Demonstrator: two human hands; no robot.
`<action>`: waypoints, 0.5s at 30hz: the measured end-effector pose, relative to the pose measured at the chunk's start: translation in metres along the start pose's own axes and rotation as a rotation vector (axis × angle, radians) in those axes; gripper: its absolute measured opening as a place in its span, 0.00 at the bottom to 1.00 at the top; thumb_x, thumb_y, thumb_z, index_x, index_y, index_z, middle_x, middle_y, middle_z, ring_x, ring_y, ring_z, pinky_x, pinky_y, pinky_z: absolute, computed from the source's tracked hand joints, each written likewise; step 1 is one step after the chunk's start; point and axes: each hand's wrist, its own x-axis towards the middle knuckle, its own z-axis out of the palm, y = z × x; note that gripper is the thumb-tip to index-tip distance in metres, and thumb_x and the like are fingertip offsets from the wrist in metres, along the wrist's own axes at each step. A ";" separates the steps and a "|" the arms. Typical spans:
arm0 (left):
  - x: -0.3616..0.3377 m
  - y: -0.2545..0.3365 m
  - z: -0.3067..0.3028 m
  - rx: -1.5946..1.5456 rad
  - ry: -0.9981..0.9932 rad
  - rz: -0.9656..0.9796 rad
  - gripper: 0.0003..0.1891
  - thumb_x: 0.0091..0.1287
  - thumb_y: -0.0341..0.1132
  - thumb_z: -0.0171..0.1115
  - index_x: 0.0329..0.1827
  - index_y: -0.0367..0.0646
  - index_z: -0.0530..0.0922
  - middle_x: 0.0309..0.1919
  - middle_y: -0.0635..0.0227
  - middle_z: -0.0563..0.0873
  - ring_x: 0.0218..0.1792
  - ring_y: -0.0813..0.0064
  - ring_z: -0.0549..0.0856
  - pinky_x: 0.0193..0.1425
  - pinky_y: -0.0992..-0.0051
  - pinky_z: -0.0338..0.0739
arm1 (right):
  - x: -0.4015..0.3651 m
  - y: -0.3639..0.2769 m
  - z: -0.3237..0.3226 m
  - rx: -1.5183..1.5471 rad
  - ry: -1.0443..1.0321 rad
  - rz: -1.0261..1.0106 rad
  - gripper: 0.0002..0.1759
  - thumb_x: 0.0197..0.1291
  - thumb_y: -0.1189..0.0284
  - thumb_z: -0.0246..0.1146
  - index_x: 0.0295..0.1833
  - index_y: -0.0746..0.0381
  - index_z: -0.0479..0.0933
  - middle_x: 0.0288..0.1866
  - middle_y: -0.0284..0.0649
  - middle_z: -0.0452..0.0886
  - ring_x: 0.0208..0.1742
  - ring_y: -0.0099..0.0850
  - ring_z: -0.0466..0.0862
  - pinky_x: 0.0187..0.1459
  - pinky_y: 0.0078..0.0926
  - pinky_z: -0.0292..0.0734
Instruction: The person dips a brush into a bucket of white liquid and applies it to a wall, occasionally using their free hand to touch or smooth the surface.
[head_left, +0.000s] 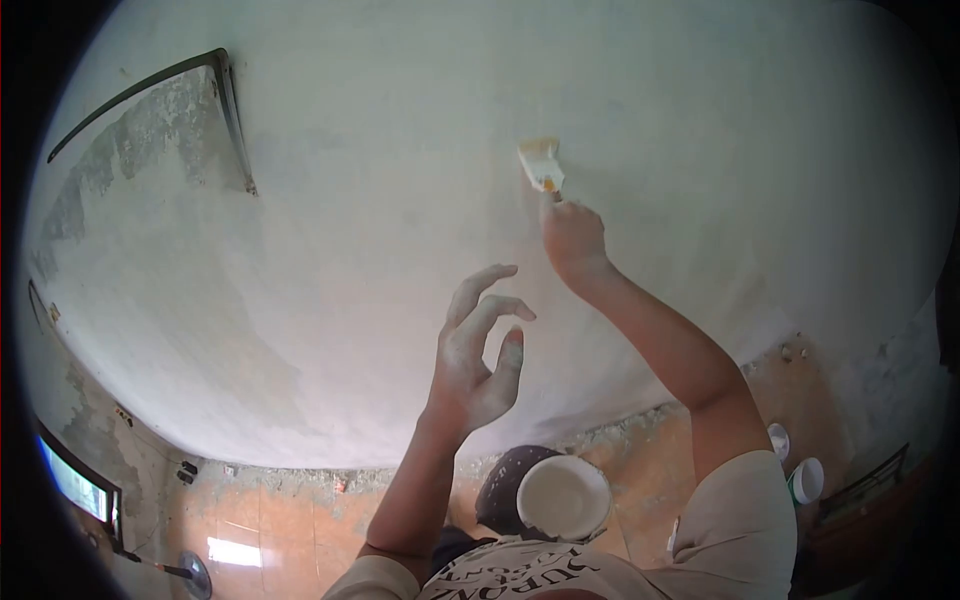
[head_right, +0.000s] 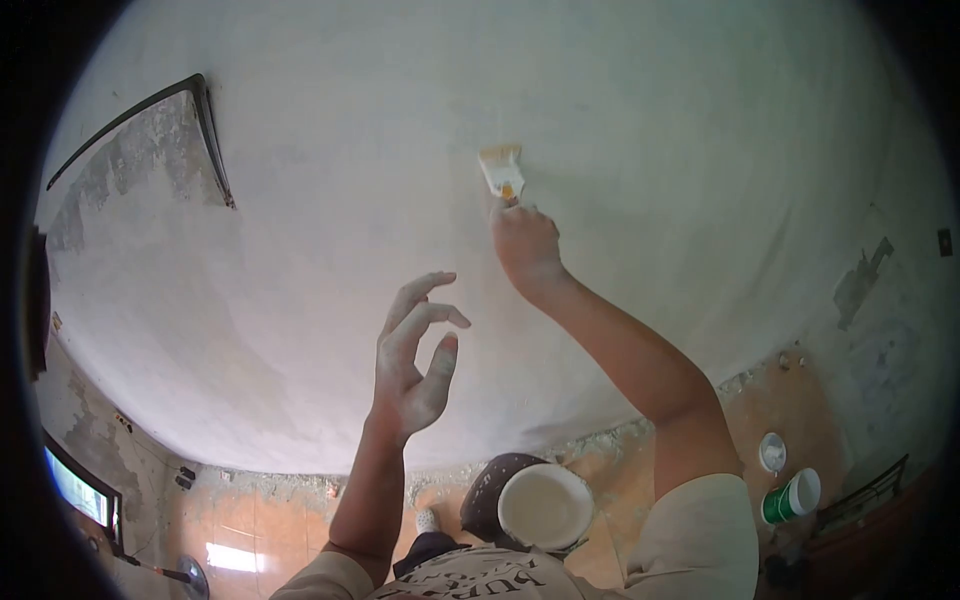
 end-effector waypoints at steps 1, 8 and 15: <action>-0.010 0.004 0.001 -0.042 -0.020 -0.039 0.08 0.62 0.34 0.57 0.38 0.39 0.79 0.59 0.47 0.77 0.63 0.50 0.74 0.66 0.53 0.66 | -0.012 -0.006 0.001 0.018 -0.053 -0.007 0.03 0.57 0.77 0.60 0.33 0.60 0.80 0.21 0.38 0.81 0.26 0.33 0.86 0.26 0.30 0.82; -0.088 -0.002 0.001 -0.246 -0.156 -0.279 0.08 0.64 0.33 0.58 0.40 0.38 0.79 0.60 0.50 0.75 0.65 0.56 0.72 0.68 0.58 0.66 | -0.044 0.008 0.009 0.393 -0.538 0.180 0.06 0.62 0.73 0.57 0.41 0.63 0.77 0.37 0.49 0.83 0.44 0.46 0.85 0.46 0.43 0.80; -0.111 0.004 -0.003 -0.246 -0.192 -0.377 0.11 0.68 0.36 0.54 0.41 0.37 0.79 0.60 0.50 0.76 0.64 0.59 0.73 0.66 0.62 0.66 | 0.060 0.029 -0.037 0.295 -0.377 0.212 0.06 0.61 0.70 0.60 0.38 0.55 0.84 0.37 0.40 0.85 0.41 0.41 0.85 0.42 0.40 0.80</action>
